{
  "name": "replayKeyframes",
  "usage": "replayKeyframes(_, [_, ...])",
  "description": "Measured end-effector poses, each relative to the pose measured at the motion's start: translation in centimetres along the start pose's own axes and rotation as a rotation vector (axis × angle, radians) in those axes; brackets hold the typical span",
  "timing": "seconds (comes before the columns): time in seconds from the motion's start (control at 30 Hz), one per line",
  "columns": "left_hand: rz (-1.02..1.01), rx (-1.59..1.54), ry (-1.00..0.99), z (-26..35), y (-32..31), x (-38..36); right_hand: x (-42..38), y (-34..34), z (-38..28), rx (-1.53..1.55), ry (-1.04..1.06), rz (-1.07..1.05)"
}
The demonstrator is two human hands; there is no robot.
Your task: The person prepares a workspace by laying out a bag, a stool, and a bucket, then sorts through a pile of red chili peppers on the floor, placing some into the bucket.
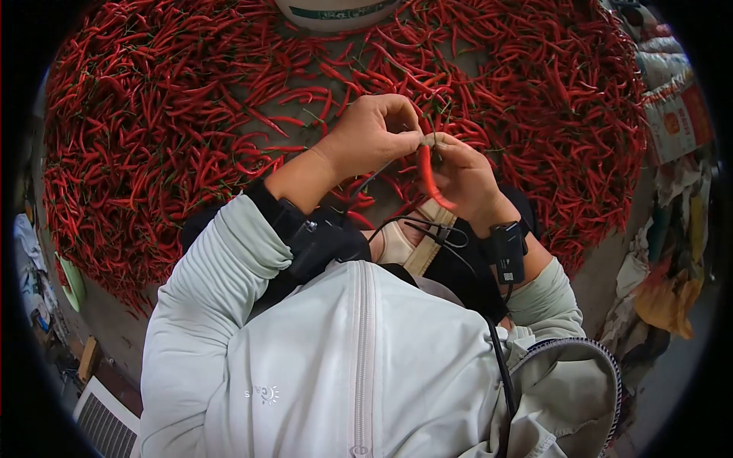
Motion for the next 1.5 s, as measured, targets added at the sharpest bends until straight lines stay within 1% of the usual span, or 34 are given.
replayKeyframes(0.07, [-0.05, -0.047, -0.013, -0.4, 0.1, 0.0, -0.3, -0.8, 0.6, 0.011, -0.152, -0.192])
replayKeyframes(0.1, [-0.051, -0.046, -0.015, -0.3, 0.1, -0.2, -0.3, -0.9, 0.8, 0.01, -0.15, -0.193])
replayKeyframes(0.17, [-0.079, -0.026, 0.114, 0.0, -0.2, -0.8, -0.3, -0.4, 1.6, -0.416, -0.092, 0.077])
replayKeyframes(0.2, [-0.07, 0.074, 0.038, 0.1, -0.3, -1.0, -0.7, -1.4, 2.0, -0.428, -0.097, 0.06])
replayKeyframes(0.3, [-0.035, -0.018, 0.01, 0.0, -0.4, -1.9, -0.8, -2.1, 1.8, -0.435, -0.063, 0.088])
replayKeyframes(0.37, [0.131, 0.072, -0.06, -0.3, 0.9, -2.7, -1.2, -2.9, 0.0, -0.532, 0.071, -0.025])
replayKeyframes(0.4, [0.142, 0.074, -0.07, -1.1, 1.5, -3.3, -1.1, -3.2, -1.3, -0.527, 0.175, -0.09])
replayKeyframes(0.43, [0.145, 0.133, 0.018, -2.5, 2.3, -4.0, -0.9, -4.3, -3.0, -0.515, 0.262, -0.151])
replayKeyframes(0.47, [0.149, 0.191, 0.106, -3.8, 3.0, -4.7, -1.3, -5.4, -5.2, -0.583, 0.326, -0.024])
replayKeyframes(0.5, [0.163, 0.193, 0.098, -4.4, 3.5, -5.4, -1.4, -7.8, -7.2, -0.665, 0.526, -0.031])
replayKeyframes(0.53, [0.162, 0.219, 0.161, -5.1, 3.9, -6.1, -1.5, -10.5, -9.3, -0.709, 0.664, -0.078])
replayKeyframes(0.57, [0.163, 0.243, 0.223, -5.9, 4.1, -6.7, -1.7, -13.2, -11.4, -0.741, 0.676, -0.186])
replayKeyframes(0.6, [0.208, 0.289, 0.229, -6.7, 4.2, -7.3, -2.5, -16.5, -14.3, -1.299, 1.108, -0.136])
replayKeyframes(0.63, [0.231, 0.339, 0.216, -6.9, 4.2, -7.7, -2.8, -19.2, -15.4, -1.851, 1.545, -0.063])
replayKeyframes(0.67, [0.253, 0.388, 0.205, -7.0, 4.3, -8.0, -3.5, -21.9, -16.5, -1.957, 1.77, -0.019])
replayKeyframes(0.7, [0.232, 0.331, 0.266, -8.2, 4.1, -8.2, -3.3, -24.2, -18.0, -1.904, 1.833, -0.012])
replayKeyframes(0.77, [0.219, 0.337, 0.241, -7.9, 4.0, -8.3, -1.8, -28.2, -20.2, -1.83, 1.929, 0.025])
replayKeyframes(0.83, [0.21, 0.314, 0.209, -8.5, 3.8, -8.1, 1.5, -30.2, -22.4, -1.921, 1.951, 0.1])
replayKeyframes(0.87, [0.225, 0.38, 0.145, -8.3, 3.9, -8.0, 3.2, -30.9, -23.2, -1.978, 1.951, 0.152])
replayKeyframes(0.97, [0.246, 0.385, 0.139, -8.7, 4.4, -8.1, 7.2, -30.9, -24.3, -2.14, 1.902, 0.292])
replayKeyframes(1.0, [0.249, 0.362, 0.154, -9.1, 4.6, -8.2, 7.2, -30.6, -23.5, -2.161, 1.934, 0.295])
replayKeyframes(1.03, [0.252, 0.334, 0.171, -9.6, 4.5, -8.3, 6.9, -29.9, -22.6, -2.162, 1.992, 0.249])
replayKeyframes(1.07, [0.303, 0.511, 0.13, -9.7, 5.0, -8.4, 6.2, -29.2, -21.2, -2.164, 2.043, 0.161])
replayKeyframes(1.1, [0.279, 0.551, 0.168, -10.2, 5.3, -8.1, 5.5, -28.2, -19.7, -2.169, 2.044, 0.026])
replayKeyframes(1.13, [0.247, 0.589, 0.211, -10.7, 5.3, -8.2, 4.7, -26.5, -17.3, -2.172, 1.901, -0.132])
replayKeyframes(1.2, [0.193, 0.735, 0.245, -11.2, 5.3, -8.1, 3.4, -22.4, -12.8, -1.759, 1.31, -0.081])
replayKeyframes(1.23, [0.124, 0.764, 0.302, -11.5, 5.1, -8.1, 3.8, -19.1, -11.3, -1.846, 1.022, -0.177])
replayKeyframes(1.27, [0.103, 0.821, 0.312, -11.9, 4.8, -8.1, 4.4, -15.2, -9.7, -1.903, 0.732, -0.274])
replayKeyframes(1.33, [0.106, 0.878, 0.268, -11.6, 4.0, -8.1, 4.4, -6.9, -6.8, -1.937, 0.253, -0.194])
replayKeyframes(1.37, [0.098, 0.874, 0.272, -11.8, 3.7, -8.0, 4.1, -4.4, -5.9, -2.073, 0.185, -0.092])
replayKeyframes(1.4, [0.141, 0.9, 0.156, -11.4, 3.3, -7.7, 3.9, -2.2, -5.2, -2.204, 0.111, 0.013])
replayKeyframes(1.43, [0.185, 0.925, 0.04, -11.0, 3.0, -7.4, 3.9, 0.3, -4.6, -2.195, 0.153, 0.038])
replayKeyframes(1.47, [0.178, 0.926, 0.043, -11.0, 2.7, -6.9, 3.9, 1.9, -4.2, -2.184, 0.199, 0.062])
replayKeyframes(1.5, [0.171, 0.867, -0.044, -10.7, 2.1, -6.4, 3.8, 1.9, -3.9, -2.203, 0.152, 0.048])
Point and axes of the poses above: each hand's wrist, its own x-axis towards the middle knuckle, its own y-axis out of the back of the hand, z = x × y, the point moved 4 cm from there along x, towards the middle knuckle, and after that the axes turned 6 degrees about x, right-handed, at the moved point
